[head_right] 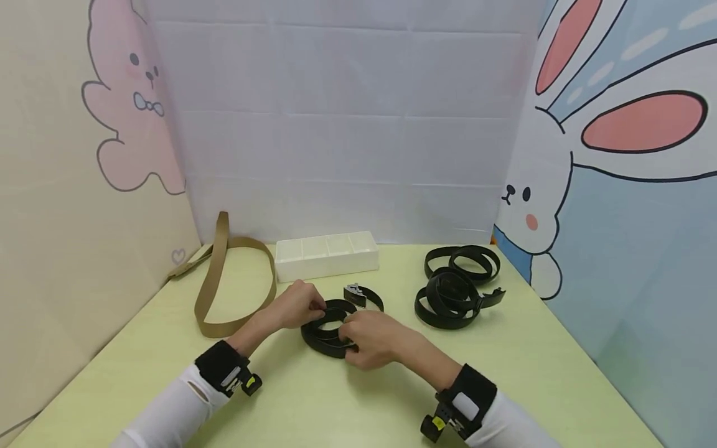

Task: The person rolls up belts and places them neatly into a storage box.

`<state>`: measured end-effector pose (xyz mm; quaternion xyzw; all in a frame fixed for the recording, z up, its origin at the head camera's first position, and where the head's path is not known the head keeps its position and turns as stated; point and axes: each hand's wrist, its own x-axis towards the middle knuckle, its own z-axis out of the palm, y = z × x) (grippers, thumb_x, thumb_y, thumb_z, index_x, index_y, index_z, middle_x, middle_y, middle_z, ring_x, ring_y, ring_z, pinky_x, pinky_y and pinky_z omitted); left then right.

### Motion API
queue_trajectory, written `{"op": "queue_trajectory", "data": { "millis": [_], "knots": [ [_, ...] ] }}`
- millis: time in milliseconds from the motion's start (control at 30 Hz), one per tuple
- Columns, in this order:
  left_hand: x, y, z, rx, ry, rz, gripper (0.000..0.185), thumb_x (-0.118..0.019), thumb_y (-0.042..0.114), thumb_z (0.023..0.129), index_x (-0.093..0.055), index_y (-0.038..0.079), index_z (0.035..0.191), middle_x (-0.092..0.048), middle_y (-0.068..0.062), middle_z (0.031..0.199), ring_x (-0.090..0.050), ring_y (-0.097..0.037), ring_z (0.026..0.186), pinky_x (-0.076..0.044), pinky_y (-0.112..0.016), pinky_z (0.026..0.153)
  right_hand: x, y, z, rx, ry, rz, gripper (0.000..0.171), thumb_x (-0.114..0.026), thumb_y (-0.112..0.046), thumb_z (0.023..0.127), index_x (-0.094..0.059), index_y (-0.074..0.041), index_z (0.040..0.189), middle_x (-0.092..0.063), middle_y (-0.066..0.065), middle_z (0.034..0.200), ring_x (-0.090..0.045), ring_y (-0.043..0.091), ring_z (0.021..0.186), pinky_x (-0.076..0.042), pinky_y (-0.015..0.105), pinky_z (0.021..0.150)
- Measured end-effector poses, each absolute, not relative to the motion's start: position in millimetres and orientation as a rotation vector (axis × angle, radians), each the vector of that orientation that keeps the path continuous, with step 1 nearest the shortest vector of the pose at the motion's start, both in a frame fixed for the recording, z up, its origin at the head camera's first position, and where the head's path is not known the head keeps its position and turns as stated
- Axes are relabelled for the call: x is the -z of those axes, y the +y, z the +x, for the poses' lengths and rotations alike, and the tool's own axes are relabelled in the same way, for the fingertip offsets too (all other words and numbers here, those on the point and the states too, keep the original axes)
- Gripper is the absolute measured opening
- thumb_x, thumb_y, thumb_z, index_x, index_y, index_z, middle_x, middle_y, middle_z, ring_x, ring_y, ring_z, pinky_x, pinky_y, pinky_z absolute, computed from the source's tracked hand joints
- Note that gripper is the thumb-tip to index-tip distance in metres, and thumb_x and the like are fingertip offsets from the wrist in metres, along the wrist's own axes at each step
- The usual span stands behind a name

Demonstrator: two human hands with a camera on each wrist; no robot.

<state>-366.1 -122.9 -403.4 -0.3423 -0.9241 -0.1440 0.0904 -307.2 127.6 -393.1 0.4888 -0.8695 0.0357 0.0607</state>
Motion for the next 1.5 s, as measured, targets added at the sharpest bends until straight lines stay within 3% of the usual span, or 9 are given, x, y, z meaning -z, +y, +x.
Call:
{"op": "queue_trajectory", "data": {
  "millis": [67, 233, 400, 533, 633, 1100, 1200, 1333, 1500],
  "knots": [
    [405, -124, -366, 0.408, -2.748, -1.018, 0.007, -0.087, 0.004, 0.096, -0.091, 0.006, 0.09, -0.087, -0.006, 0.088, -0.082, -0.021, 0.08, -0.066, -0.031, 0.074, 395, 113, -302, -0.105, -2.613, 1.5, 0.006, -0.078, -0.02, 0.1, -0.08, -0.015, 0.102, -0.076, -0.003, 0.099, -0.066, 0.008, 0.084, -0.057, 0.027, 0.078],
    [408, -125, -365, 0.415, -2.738, -1.049, 0.012, -0.086, 0.003, 0.097, -0.091, 0.009, 0.087, -0.086, -0.003, 0.085, -0.08, -0.018, 0.075, -0.064, -0.029, 0.071, 403, 85, -295, -0.01, -2.507, 1.446, 0.023, -0.085, -0.026, 0.102, -0.07, -0.017, 0.087, -0.069, -0.005, 0.083, -0.058, 0.005, 0.072, -0.047, 0.023, 0.065],
    [408, -127, -367, 0.447, -2.723, -1.095, 0.011, -0.085, 0.002, 0.097, -0.091, 0.008, 0.09, -0.087, -0.004, 0.087, -0.08, -0.016, 0.076, -0.063, -0.026, 0.071, 404, 83, -293, 0.037, -2.503, 1.424, 0.02, -0.081, -0.021, 0.106, -0.071, -0.017, 0.089, -0.07, -0.004, 0.086, -0.063, 0.007, 0.075, -0.05, 0.023, 0.067],
    [408, -128, -370, 0.457, -2.733, -1.112, 0.008, -0.085, 0.003, 0.098, -0.092, 0.007, 0.097, -0.088, -0.006, 0.094, -0.083, -0.017, 0.083, -0.064, -0.026, 0.074, 403, 104, -297, 0.021, -2.523, 1.421, 0.015, -0.079, -0.017, 0.106, -0.073, -0.016, 0.093, -0.068, -0.005, 0.089, -0.06, 0.006, 0.076, -0.05, 0.023, 0.068],
    [409, -128, -371, 0.483, -2.747, -1.121, 0.008, -0.085, 0.003, 0.099, -0.092, 0.006, 0.1, -0.089, -0.007, 0.097, -0.084, -0.018, 0.086, -0.065, -0.025, 0.076, 407, 126, -301, -0.003, -2.507, 1.388, 0.01, -0.083, -0.015, 0.103, -0.076, -0.017, 0.096, -0.071, -0.006, 0.092, -0.065, 0.007, 0.081, -0.056, 0.024, 0.072],
    [404, -127, -372, 0.516, -2.731, -1.137, 0.007, -0.084, 0.0, 0.096, -0.091, 0.002, 0.097, -0.088, -0.011, 0.093, -0.085, -0.02, 0.083, -0.065, -0.025, 0.075, 395, 185, -323, 0.065, -2.53, 1.332, 0.027, -0.09, -0.005, 0.092, -0.068, -0.018, 0.082, -0.062, -0.008, 0.081, -0.059, 0.01, 0.076, -0.052, 0.029, 0.072],
    [403, -128, -373, 0.518, -2.731, -1.101, 0.008, -0.084, 0.001, 0.096, -0.091, 0.003, 0.094, -0.087, -0.008, 0.088, -0.081, -0.013, 0.076, -0.062, -0.023, 0.072, 392, 192, -327, 0.014, -2.597, 1.293, 0.027, -0.089, -0.004, 0.093, -0.068, -0.018, 0.082, -0.061, -0.008, 0.082, -0.057, 0.008, 0.075, -0.051, 0.029, 0.07],
    [404, -126, -374, 0.517, -2.738, -1.064, 0.012, -0.082, 0.002, 0.094, -0.09, 0.006, 0.085, -0.083, -0.002, 0.078, -0.064, -0.004, 0.067, -0.05, -0.018, 0.065, 392, 192, -326, -0.067, -2.68, 1.246, 0.023, -0.085, -0.005, 0.098, -0.069, -0.016, 0.086, -0.061, -0.007, 0.085, -0.054, 0.006, 0.076, -0.048, 0.026, 0.067],
    [407, -123, -373, 0.526, -2.774, -0.992, 0.016, -0.082, 0.003, 0.093, -0.088, 0.008, 0.079, -0.079, 0.002, 0.07, -0.054, -0.003, 0.063, -0.043, -0.018, 0.062, 392, 173, -316, -0.101, -2.733, 1.275, 0.011, -0.084, -0.01, 0.099, -0.074, -0.014, 0.096, -0.068, -0.003, 0.094, -0.059, 0.009, 0.081, -0.055, 0.031, 0.074]
  ]
}}
